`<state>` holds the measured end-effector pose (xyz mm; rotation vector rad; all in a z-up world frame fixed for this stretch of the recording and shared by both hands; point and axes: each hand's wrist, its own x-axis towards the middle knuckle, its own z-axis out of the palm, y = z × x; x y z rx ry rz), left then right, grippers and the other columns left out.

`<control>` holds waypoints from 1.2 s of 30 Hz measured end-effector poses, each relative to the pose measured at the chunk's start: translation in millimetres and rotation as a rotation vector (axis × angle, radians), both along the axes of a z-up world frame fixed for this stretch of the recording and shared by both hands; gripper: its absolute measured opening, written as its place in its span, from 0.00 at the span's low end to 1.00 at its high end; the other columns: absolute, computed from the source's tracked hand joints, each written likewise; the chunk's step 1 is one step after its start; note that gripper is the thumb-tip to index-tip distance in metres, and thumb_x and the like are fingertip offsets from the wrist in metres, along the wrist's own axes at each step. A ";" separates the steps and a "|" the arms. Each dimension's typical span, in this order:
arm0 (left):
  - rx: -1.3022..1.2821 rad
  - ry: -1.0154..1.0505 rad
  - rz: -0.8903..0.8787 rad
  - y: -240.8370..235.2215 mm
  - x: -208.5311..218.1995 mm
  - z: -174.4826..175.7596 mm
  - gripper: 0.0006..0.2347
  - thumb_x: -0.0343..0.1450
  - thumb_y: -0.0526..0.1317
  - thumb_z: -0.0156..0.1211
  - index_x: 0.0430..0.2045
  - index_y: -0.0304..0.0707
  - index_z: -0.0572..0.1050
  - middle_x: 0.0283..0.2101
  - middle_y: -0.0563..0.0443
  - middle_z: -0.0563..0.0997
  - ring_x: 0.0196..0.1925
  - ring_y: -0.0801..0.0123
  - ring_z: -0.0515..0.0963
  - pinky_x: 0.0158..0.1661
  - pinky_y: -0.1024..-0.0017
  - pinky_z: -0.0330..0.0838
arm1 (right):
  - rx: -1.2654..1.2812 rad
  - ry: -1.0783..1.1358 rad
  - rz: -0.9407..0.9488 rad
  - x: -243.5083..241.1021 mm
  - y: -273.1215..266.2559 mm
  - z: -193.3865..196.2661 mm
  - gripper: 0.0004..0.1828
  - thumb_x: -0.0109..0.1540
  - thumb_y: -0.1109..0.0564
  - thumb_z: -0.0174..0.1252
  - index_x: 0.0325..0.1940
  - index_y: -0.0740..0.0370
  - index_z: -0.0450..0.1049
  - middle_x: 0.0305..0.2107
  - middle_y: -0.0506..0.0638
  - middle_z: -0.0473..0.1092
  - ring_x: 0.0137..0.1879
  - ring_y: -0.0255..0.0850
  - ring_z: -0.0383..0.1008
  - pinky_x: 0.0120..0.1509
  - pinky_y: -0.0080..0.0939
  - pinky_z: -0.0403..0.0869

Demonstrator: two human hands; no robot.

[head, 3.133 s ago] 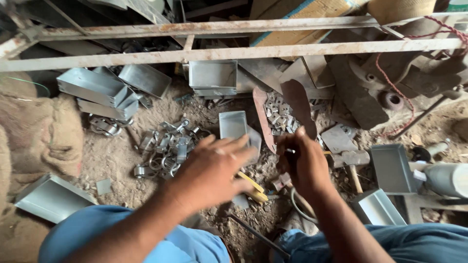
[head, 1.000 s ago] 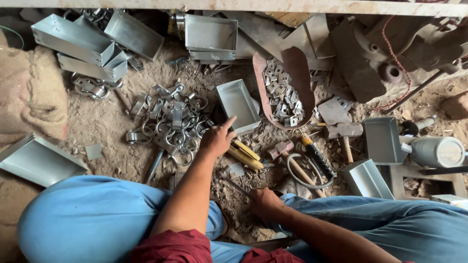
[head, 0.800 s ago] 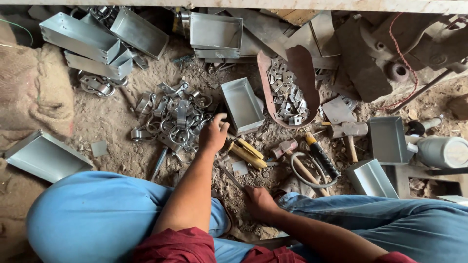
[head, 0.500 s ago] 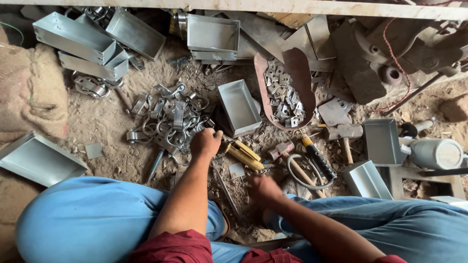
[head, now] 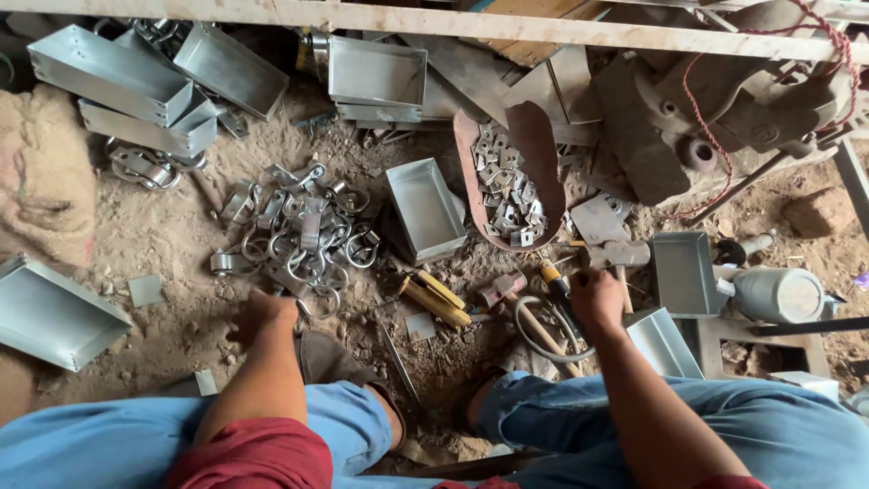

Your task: The person positions metal panels and components on the ground, using a hammer to shape and align them before welding the pieces together with a handheld welding tool.

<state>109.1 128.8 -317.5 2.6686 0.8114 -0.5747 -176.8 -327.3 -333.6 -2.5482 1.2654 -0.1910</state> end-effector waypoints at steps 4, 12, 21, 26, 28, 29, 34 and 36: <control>0.030 -0.009 0.050 5.6 -2.9 -2.4 0.25 0.69 0.48 0.60 0.60 0.42 0.65 0.62 0.39 0.68 0.62 0.41 0.67 0.55 0.38 0.64 | 0.183 0.200 0.118 1.5 30.5 -27.3 0.17 0.69 0.48 0.51 0.43 0.55 0.83 0.32 0.57 0.80 0.34 0.48 0.83 0.42 0.49 0.84; 0.049 -0.065 0.133 8.0 4.3 -7.4 0.19 0.71 0.46 0.59 0.54 0.41 0.68 0.57 0.41 0.71 0.57 0.44 0.71 0.51 0.43 0.66 | 0.252 0.382 0.202 -11.3 68.1 -22.9 0.27 0.63 0.33 0.55 0.48 0.56 0.80 0.41 0.63 0.79 0.48 0.59 0.80 0.55 0.56 0.78; 0.092 -0.386 0.356 4.3 21.5 -5.0 0.12 0.73 0.44 0.58 0.48 0.40 0.71 0.51 0.44 0.75 0.51 0.48 0.74 0.47 0.49 0.69 | 0.272 -0.127 0.818 14.2 100.0 -26.9 0.16 0.63 0.46 0.58 0.49 0.56 0.76 0.37 0.53 0.78 0.38 0.46 0.81 0.39 0.46 0.83; -0.089 -0.838 0.342 -10.2 47.3 21.1 0.09 0.75 0.42 0.57 0.45 0.40 0.73 0.48 0.45 0.77 0.48 0.50 0.76 0.45 0.52 0.70 | 0.256 0.414 0.653 5.5 125.4 -36.8 0.15 0.66 0.45 0.56 0.42 0.55 0.81 0.33 0.57 0.79 0.37 0.53 0.80 0.45 0.54 0.79; -0.214 -0.958 0.276 -20.7 53.9 33.0 0.08 0.76 0.40 0.57 0.45 0.39 0.73 0.49 0.42 0.76 0.47 0.51 0.77 0.45 0.52 0.71 | 0.220 0.492 0.504 7.4 121.7 -26.1 0.14 0.67 0.48 0.52 0.48 0.54 0.80 0.36 0.58 0.79 0.38 0.52 0.81 0.45 0.53 0.81; -0.257 -1.008 0.221 -26.9 57.0 39.2 0.07 0.76 0.39 0.57 0.44 0.38 0.73 0.49 0.39 0.76 0.46 0.52 0.78 0.44 0.51 0.70 | 0.221 0.478 0.404 4.4 114.1 -17.9 0.15 0.66 0.50 0.52 0.51 0.53 0.78 0.36 0.58 0.78 0.38 0.51 0.82 0.44 0.52 0.82; -0.713 -1.102 -0.115 -87.0 67.6 65.3 0.07 0.78 0.37 0.50 0.47 0.35 0.71 0.46 0.45 0.79 0.46 0.62 0.82 0.45 0.62 0.78 | 0.077 0.418 0.364 -11.9 84.7 -14.9 0.22 0.64 0.46 0.54 0.60 0.54 0.71 0.45 0.64 0.74 0.46 0.58 0.79 0.49 0.55 0.79; -0.843 -0.919 -0.183 -114.8 58.9 72.1 0.08 0.76 0.39 0.51 0.44 0.34 0.73 0.46 0.41 0.74 0.42 0.61 0.80 0.36 0.62 0.80 | 0.007 0.465 0.548 -21.4 82.7 -35.0 0.26 0.63 0.53 0.49 0.67 0.46 0.65 0.51 0.65 0.70 0.47 0.60 0.78 0.47 0.58 0.78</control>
